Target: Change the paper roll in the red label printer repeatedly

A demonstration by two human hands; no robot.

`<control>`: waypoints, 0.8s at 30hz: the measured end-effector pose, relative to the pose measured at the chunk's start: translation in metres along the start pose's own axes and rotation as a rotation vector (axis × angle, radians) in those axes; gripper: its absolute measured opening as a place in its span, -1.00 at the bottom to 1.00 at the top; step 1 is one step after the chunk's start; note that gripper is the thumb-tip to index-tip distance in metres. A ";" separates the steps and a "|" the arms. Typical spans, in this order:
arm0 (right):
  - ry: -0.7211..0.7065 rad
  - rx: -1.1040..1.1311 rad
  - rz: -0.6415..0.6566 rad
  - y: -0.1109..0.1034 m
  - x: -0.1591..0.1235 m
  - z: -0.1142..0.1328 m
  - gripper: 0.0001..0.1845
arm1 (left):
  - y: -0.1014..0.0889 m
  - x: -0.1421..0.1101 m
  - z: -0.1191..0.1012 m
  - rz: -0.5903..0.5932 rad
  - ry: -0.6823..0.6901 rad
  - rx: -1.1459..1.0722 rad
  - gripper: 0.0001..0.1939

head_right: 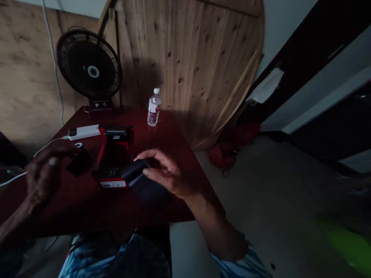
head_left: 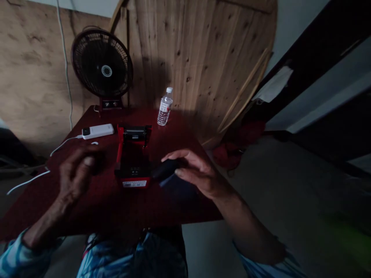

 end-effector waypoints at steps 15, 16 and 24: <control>0.150 0.024 0.104 0.058 0.004 -0.039 -0.64 | 0.004 -0.009 -0.045 0.606 -0.302 -0.077 -0.44; 0.189 0.009 0.102 0.057 0.000 -0.043 -0.65 | 0.002 -0.006 -0.045 0.575 -0.316 -0.073 -0.44; 0.386 0.106 -0.056 0.057 -0.027 -0.055 -0.49 | -0.001 0.004 -0.031 0.441 -0.451 -0.108 -0.42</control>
Point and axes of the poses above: each hand's wrist, its own x-axis towards the middle knuckle, its own y-axis out of the palm, z = x × y, the point moved 1 cm from there along x, towards the middle knuckle, and after that the axes turned 11 degrees about z, right-handed, at the moved point
